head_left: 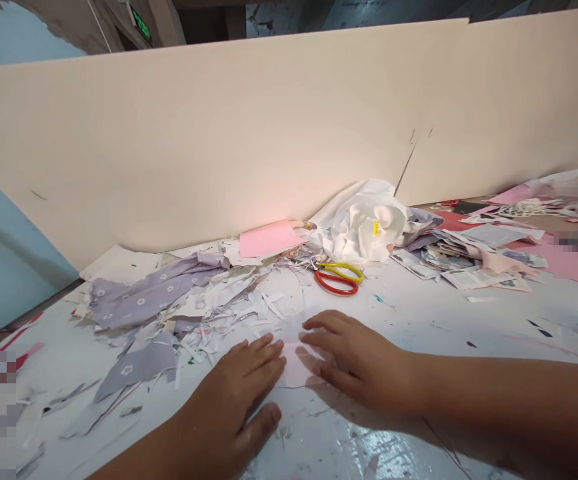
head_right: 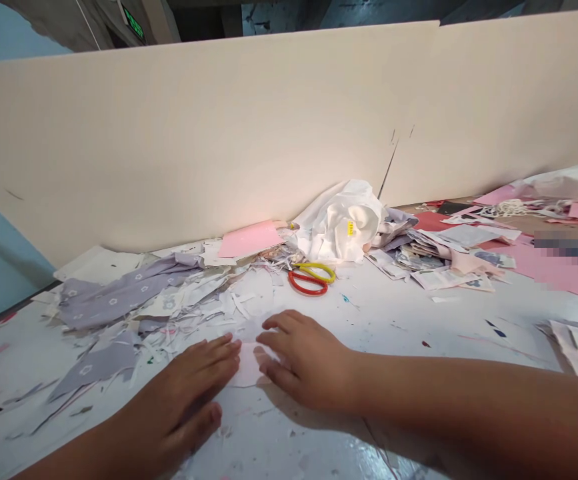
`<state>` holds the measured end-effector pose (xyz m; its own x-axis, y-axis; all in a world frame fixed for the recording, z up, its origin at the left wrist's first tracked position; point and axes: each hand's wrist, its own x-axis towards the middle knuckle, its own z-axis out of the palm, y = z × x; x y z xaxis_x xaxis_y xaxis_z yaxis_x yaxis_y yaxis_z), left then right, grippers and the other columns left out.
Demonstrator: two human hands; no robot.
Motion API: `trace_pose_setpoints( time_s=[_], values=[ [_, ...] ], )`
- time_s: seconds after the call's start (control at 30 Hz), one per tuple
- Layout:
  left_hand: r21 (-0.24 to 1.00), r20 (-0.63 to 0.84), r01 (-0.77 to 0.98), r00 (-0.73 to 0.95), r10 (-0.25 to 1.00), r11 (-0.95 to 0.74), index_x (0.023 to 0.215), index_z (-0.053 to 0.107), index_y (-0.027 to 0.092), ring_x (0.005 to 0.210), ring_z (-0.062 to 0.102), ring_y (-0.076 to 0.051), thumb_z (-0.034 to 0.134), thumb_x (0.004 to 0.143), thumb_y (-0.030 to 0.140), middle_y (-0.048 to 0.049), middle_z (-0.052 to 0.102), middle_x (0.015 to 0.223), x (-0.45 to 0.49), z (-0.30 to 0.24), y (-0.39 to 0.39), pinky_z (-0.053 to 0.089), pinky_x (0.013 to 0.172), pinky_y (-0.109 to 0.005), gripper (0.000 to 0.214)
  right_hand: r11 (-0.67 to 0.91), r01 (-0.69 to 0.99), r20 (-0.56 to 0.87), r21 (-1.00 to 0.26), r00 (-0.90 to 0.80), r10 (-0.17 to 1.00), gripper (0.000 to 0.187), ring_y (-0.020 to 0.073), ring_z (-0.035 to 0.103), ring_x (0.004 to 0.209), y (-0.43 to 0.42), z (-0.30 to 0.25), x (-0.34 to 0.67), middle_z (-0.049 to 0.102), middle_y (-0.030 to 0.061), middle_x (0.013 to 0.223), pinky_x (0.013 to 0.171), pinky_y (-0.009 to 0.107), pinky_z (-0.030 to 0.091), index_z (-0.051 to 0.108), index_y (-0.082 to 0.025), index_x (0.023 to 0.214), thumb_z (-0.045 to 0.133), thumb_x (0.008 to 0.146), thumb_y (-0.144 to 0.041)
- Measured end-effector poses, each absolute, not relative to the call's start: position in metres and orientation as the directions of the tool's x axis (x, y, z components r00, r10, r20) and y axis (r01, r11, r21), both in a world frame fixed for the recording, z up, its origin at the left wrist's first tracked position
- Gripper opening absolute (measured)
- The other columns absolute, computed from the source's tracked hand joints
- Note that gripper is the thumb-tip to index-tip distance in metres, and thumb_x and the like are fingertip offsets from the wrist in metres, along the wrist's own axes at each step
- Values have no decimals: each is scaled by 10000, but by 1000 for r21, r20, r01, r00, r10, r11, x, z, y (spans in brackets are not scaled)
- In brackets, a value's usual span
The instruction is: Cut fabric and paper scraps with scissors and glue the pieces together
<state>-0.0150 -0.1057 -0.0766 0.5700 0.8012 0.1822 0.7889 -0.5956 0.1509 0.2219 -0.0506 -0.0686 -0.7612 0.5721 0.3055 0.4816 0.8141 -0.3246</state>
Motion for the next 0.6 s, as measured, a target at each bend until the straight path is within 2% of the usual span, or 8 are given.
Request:
trace_pose_setpoints(
  time_s=[0.07,0.17,0.27,0.4,0.5,0.6],
  values=[
    [216,214,855,430,877,-472,1228,495,236,1237,375,-246,419,832,336,-57,452,1331,-13,-76,-100,340,1009,-423,416,763,552,274,-337,-718,640,333,248,438,1025,-45,-67,221,525,108,1099,885,412,373,565,-186,1082,448,827,-365],
    [304,215,896,268,939,-325,1198,527,197,1224,374,-266,433,814,348,-93,463,1307,-9,-78,-91,352,992,-435,423,712,604,171,-359,-707,686,312,287,408,1029,-40,-63,216,507,111,1075,865,443,370,607,-190,936,535,755,-434],
    [355,150,885,264,953,-302,1171,543,203,1229,351,-281,469,779,333,-103,434,1313,-6,-80,-86,331,991,-454,420,670,606,107,-430,-702,704,308,285,386,1045,-38,-62,211,489,102,1094,889,438,348,591,-188,915,591,708,-417],
    [410,136,866,251,958,-285,988,584,222,1200,345,-283,494,713,248,-85,470,1237,-1,-75,-85,297,970,-487,290,583,590,72,-559,-666,743,294,247,399,1020,-39,-62,208,509,72,1020,891,396,342,558,-192,896,644,649,-326],
    [487,120,838,213,970,-244,819,539,217,1041,456,-263,512,646,198,-56,557,1040,1,-69,-86,360,874,-450,176,500,556,35,-663,-644,764,285,223,428,969,-38,-64,209,512,44,948,824,351,378,549,-206,853,664,601,-271],
    [680,30,723,135,990,-119,751,497,211,725,533,-188,518,663,228,-3,569,746,1,-66,-89,421,649,-316,93,349,507,-31,-788,-599,800,299,176,483,818,-37,-68,209,504,24,908,681,292,407,540,-211,848,664,575,-224]
  ],
)
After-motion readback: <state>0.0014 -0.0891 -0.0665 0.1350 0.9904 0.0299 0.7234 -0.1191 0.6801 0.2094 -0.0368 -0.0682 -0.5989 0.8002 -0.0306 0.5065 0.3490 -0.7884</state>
